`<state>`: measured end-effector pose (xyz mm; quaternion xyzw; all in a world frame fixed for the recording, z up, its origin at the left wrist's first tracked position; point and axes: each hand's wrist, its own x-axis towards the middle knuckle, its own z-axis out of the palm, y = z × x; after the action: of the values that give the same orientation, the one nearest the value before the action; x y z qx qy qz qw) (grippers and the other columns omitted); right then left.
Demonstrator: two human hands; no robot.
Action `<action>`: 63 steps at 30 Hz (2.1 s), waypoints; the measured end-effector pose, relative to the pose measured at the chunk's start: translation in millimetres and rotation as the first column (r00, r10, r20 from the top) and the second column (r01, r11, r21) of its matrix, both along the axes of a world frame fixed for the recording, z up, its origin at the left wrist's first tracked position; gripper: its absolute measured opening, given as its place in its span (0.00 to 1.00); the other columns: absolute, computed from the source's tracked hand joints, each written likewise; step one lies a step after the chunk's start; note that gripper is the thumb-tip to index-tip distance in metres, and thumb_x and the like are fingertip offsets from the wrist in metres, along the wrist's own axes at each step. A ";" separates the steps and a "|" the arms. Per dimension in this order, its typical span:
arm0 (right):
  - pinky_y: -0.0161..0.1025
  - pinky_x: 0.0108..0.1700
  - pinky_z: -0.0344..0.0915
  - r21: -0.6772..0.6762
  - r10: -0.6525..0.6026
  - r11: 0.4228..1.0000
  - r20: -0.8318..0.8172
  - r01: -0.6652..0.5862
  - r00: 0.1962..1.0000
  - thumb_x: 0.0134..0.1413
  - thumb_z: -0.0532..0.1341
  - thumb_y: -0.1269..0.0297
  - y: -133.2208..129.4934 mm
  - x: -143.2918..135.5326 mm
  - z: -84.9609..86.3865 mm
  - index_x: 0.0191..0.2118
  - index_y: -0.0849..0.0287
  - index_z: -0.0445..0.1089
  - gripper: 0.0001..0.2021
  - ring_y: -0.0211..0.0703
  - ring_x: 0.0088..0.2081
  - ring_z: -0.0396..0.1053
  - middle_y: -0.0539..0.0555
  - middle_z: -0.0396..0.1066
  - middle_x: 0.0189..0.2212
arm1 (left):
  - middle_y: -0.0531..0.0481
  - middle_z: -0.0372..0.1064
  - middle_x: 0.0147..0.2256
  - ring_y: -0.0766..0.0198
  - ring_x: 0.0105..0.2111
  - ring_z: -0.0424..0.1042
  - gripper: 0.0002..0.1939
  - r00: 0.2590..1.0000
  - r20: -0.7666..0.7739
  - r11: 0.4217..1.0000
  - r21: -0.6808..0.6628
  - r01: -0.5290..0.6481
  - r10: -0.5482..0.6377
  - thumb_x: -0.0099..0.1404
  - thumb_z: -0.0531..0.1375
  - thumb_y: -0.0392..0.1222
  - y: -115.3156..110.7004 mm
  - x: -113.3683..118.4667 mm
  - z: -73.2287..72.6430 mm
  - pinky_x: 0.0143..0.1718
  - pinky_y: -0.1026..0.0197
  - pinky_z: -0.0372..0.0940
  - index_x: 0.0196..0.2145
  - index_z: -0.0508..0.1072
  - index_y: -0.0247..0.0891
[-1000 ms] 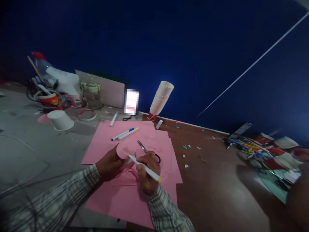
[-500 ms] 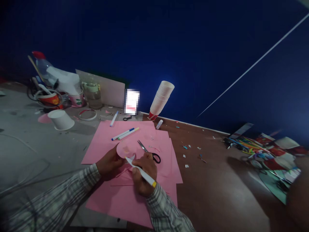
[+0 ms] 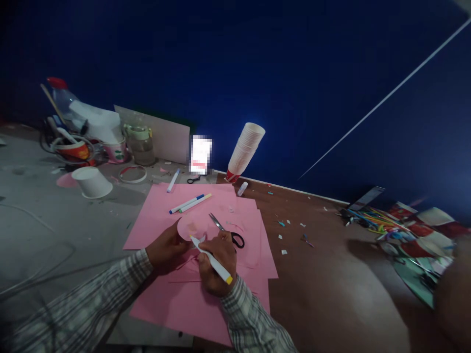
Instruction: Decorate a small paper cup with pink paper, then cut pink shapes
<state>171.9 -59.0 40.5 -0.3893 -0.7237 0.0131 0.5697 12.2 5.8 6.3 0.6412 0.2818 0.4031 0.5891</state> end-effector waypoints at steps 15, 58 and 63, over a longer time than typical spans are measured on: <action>0.49 0.38 0.64 -0.005 0.027 1.000 -0.053 -0.027 0.998 0.60 0.55 0.66 -2.5 1.5 -3.3 0.40 0.56 0.70 0.07 0.39 0.22 0.63 0.49 0.69 0.24 | 0.40 0.72 0.47 0.53 0.46 0.72 0.22 1.000 -0.002 0.999 -0.030 0.020 -0.020 0.58 0.64 0.41 2.7 -1.0 -2.7 0.50 0.51 0.66 0.50 0.66 0.35; 0.49 0.38 0.63 -0.021 -0.054 0.998 -0.033 0.053 0.998 0.59 0.55 0.68 -2.4 9.8 1.9 0.36 0.57 0.70 0.06 0.40 0.23 0.65 0.49 0.69 0.23 | 0.40 0.72 0.48 0.53 0.48 0.71 0.22 1.000 -0.009 1.000 -0.005 0.019 -0.019 0.60 0.64 0.41 5.1 -2.2 -6.5 0.52 0.51 0.65 0.51 0.66 0.35; 0.47 0.34 0.67 -0.143 -0.139 0.984 -0.210 0.110 0.968 0.66 0.53 0.60 -3.9 11.0 -4.9 0.47 0.57 0.70 0.12 0.43 0.25 0.65 0.51 0.71 0.24 | 0.39 0.70 0.51 0.51 0.53 0.69 0.25 1.000 -0.014 1.000 -0.006 -0.003 0.003 0.61 0.63 0.41 3.4 -1.1 -6.2 0.57 0.48 0.62 0.54 0.65 0.36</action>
<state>182.9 -62.9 35.5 -0.4666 -0.6281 0.0673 0.6191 11.1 9.2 0.1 0.6418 0.2881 0.3983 0.5886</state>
